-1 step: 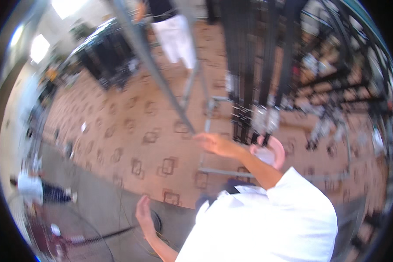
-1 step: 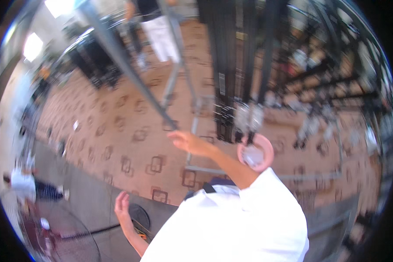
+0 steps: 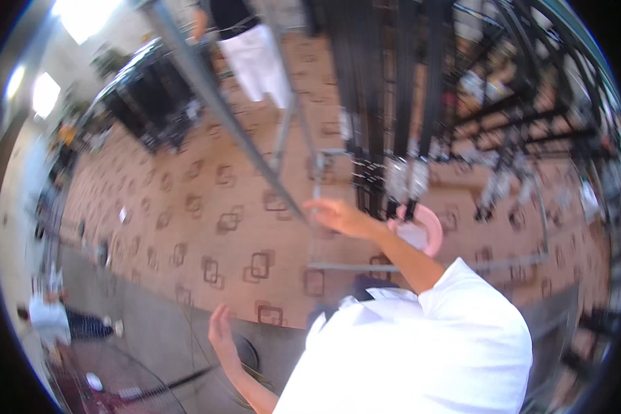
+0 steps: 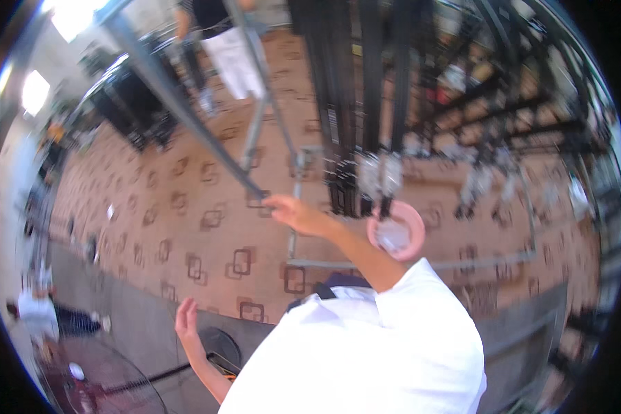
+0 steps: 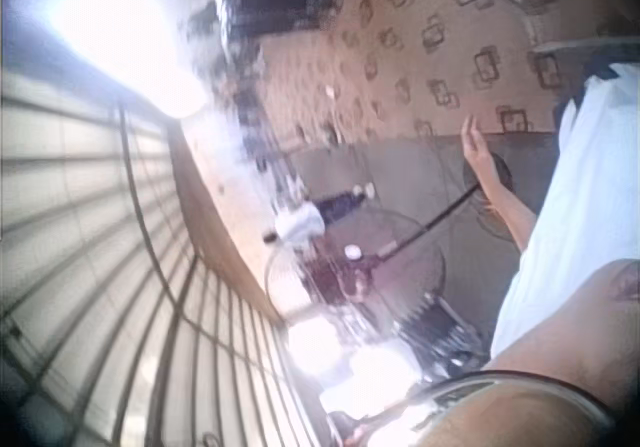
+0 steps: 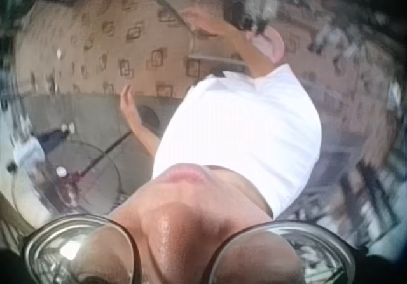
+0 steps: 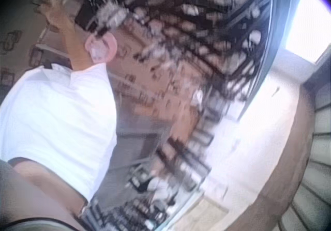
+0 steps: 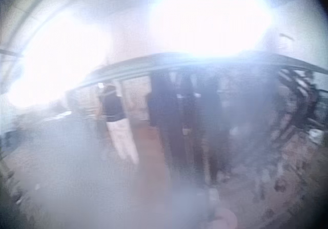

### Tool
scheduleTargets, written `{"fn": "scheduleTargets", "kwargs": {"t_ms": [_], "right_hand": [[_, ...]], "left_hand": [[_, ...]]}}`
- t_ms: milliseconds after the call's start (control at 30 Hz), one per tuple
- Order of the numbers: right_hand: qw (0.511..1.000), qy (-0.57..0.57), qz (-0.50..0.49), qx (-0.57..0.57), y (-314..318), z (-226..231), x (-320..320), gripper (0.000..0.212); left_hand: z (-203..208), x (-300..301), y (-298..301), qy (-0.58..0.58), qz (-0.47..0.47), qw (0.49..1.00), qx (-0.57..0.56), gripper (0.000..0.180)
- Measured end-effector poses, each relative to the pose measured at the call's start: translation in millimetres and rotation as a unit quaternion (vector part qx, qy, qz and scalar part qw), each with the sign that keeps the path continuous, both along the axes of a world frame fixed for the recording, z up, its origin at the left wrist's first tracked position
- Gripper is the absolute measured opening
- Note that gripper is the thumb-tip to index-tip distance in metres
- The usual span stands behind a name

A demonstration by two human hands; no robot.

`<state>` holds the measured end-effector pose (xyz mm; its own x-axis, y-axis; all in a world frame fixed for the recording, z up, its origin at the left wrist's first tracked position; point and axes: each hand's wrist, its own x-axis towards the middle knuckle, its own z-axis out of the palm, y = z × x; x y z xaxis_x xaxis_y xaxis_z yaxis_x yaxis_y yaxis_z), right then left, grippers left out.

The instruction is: The person takes pre-cut pieces of plastic film from a bowl and wraps them around the joints of black metal rods. They then use a roll of plastic film to wrap larger sections of the rods while they hang on a metal rack.

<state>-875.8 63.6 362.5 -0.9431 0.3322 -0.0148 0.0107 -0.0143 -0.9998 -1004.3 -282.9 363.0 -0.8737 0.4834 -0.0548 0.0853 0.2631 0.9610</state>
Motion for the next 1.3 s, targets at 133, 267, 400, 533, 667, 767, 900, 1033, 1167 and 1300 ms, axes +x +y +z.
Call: {"fn": "scheduleTargets", "kwargs": {"t_ms": [133, 267, 400, 533, 667, 767, 900, 1033, 1167, 1300], "right_hand": [[0.972, 0.043, -0.227, 0.026, 23, -14, 73, 0.030], [0.938, 0.060, -0.340, -0.025, -9, -21, 144, 0.030], [0.912, -0.032, -0.406, -0.049, -43, -29, 202, 0.030], [0.906, -0.099, -0.409, -0.044, -40, -49, 238, 0.031], [0.916, -0.084, -0.391, -0.039, -6, -60, 247, 0.027], [0.936, -0.101, -0.337, 0.012, 37, -80, 241, 0.030], [0.964, -0.064, -0.257, 0.024, 105, -99, 199, 0.036], [0.966, -0.076, -0.245, 0.022, 172, -112, 127, 0.051], [0.942, -0.087, -0.300, 0.123, 233, -171, 63, 0.055], [0.934, -0.059, -0.345, 0.072, 235, -164, 20, 0.054]], "left_hand": [[15, -39, 73, 0.022, -0.183, 0.983, 0.000, 0.030], [3, -37, 121, -0.037, -0.336, 0.940, 0.033, 0.027], [-21, -29, 168, -0.019, -0.471, 0.881, 0.043, 0.025], [-38, -15, 212, -0.022, -0.521, 0.853, 0.024, 0.025], [-53, -1, 246, -0.041, -0.521, 0.852, 0.019, 0.025], [-53, 8, 262, -0.040, -0.516, 0.856, 0.004, 0.026], [-67, 14, 268, -0.054, -0.487, 0.871, -0.029, 0.026], [-77, 14, 282, -0.081, -0.487, 0.869, -0.012, 0.026], [-89, 7, 344, -0.112, -0.471, 0.874, -0.045, 0.037], [-132, 7, 413, -0.081, -0.356, 0.928, 0.071, 0.063]]}}
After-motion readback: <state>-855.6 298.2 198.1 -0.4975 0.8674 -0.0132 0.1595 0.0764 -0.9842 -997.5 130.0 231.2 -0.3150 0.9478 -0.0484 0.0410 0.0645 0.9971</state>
